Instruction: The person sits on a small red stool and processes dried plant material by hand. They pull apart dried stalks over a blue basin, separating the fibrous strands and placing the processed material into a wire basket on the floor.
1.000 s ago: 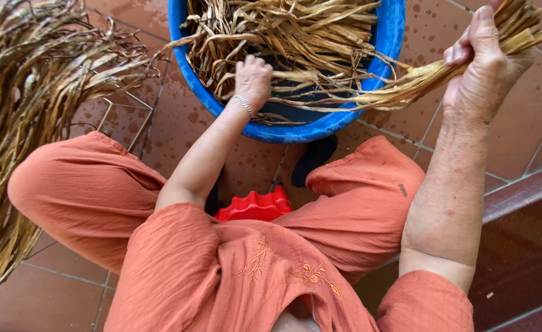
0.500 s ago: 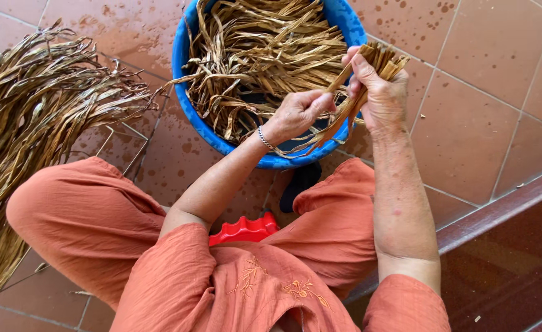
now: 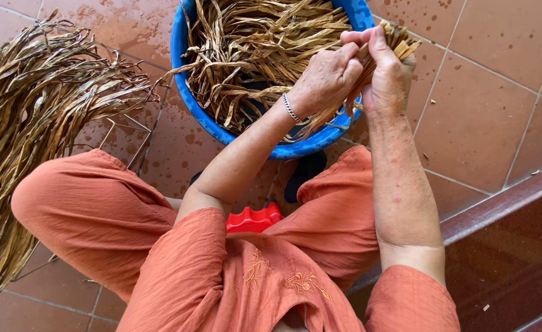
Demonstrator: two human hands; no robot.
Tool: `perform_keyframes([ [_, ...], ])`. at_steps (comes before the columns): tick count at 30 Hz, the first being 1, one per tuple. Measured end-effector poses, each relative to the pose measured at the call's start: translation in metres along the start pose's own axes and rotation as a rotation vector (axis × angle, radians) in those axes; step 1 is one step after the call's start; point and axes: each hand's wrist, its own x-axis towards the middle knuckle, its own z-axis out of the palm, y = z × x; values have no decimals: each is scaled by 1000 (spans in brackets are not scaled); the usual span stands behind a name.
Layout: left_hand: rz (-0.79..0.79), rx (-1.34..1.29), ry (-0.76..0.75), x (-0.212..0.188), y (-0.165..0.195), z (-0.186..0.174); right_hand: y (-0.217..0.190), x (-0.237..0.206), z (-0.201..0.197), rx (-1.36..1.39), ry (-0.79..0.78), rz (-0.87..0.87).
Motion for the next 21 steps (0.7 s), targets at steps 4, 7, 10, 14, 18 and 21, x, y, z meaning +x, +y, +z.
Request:
perform_keyframes([
  [4, 31, -87, 8, 10, -2, 2, 0, 12, -12, -69, 162, -70],
  [7, -89, -170, -198, -1, 4, 2, -14, 30, -43, 246, 339, 73],
  [10, -33, -238, -123, -22, 9, 0, -2, 36, -66, 140, 397, 79],
  [14, 34, -108, -182, -48, 7, -11, -8, 53, -113, 231, 470, -59],
  [18, 69, -17, -220, -58, 7, -22, -1, 52, -146, 329, 491, 6],
  [21, 9, -15, -268, -64, 6, -36, -15, 58, -170, 352, 488, -50],
])
